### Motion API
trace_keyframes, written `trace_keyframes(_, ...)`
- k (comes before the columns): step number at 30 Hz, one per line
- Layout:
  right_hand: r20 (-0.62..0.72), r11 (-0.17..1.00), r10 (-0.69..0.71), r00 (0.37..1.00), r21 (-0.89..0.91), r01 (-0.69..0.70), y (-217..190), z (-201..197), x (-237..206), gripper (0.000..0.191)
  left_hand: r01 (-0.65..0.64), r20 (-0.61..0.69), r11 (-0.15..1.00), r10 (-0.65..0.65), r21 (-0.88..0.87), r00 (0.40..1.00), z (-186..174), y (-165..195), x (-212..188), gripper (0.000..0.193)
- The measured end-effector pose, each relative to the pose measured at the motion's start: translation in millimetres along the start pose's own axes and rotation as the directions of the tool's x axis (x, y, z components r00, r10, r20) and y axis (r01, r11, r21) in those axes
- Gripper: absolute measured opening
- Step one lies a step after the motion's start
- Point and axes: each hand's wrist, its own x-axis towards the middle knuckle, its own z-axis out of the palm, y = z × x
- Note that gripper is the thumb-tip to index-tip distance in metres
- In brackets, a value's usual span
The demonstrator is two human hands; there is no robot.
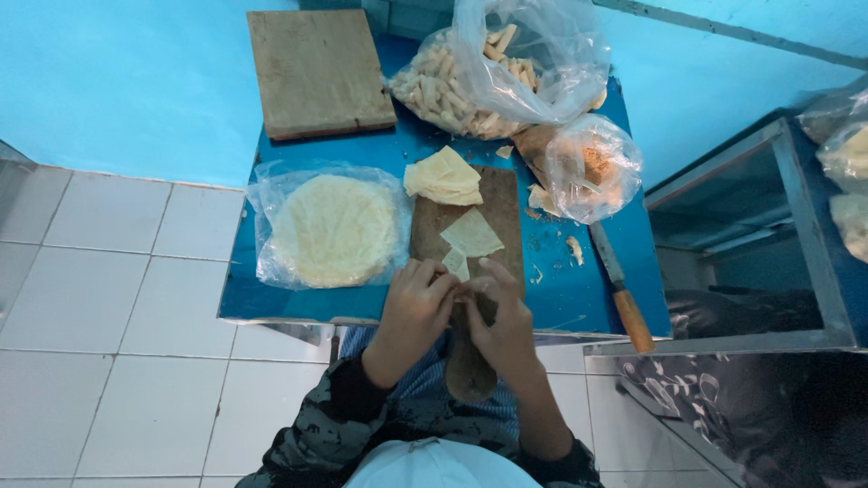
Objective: The person folds small square dough wrappers one at a time on a wooden paddle board, pressing each fold closed and placing the folded piece onto a growing stack on the board. They occasionally reach into a plastic bag of filling and continue folding more pieces.
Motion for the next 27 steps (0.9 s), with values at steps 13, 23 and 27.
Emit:
trace_keyframes(13,0.087,0.974,-0.227,0.970,-0.004,0.228,16,-13,10,0.048,-0.115,0.119,0.991,0.106,0.068,0.987,-9,-3,-1,0.026)
trace_keyframes(23,0.105,0.931,-0.364,0.925,0.058,0.359,10,-22,12,0.044,-0.154,0.058,0.988,0.153,0.010,0.987,-2,-10,-2,0.016)
trace_keyframes(27,0.096,0.930,-0.366,0.926,0.062,0.362,18,-17,16,0.038,-0.157,0.058,0.986,0.160,-0.050,0.985,-7,-10,2,0.018)
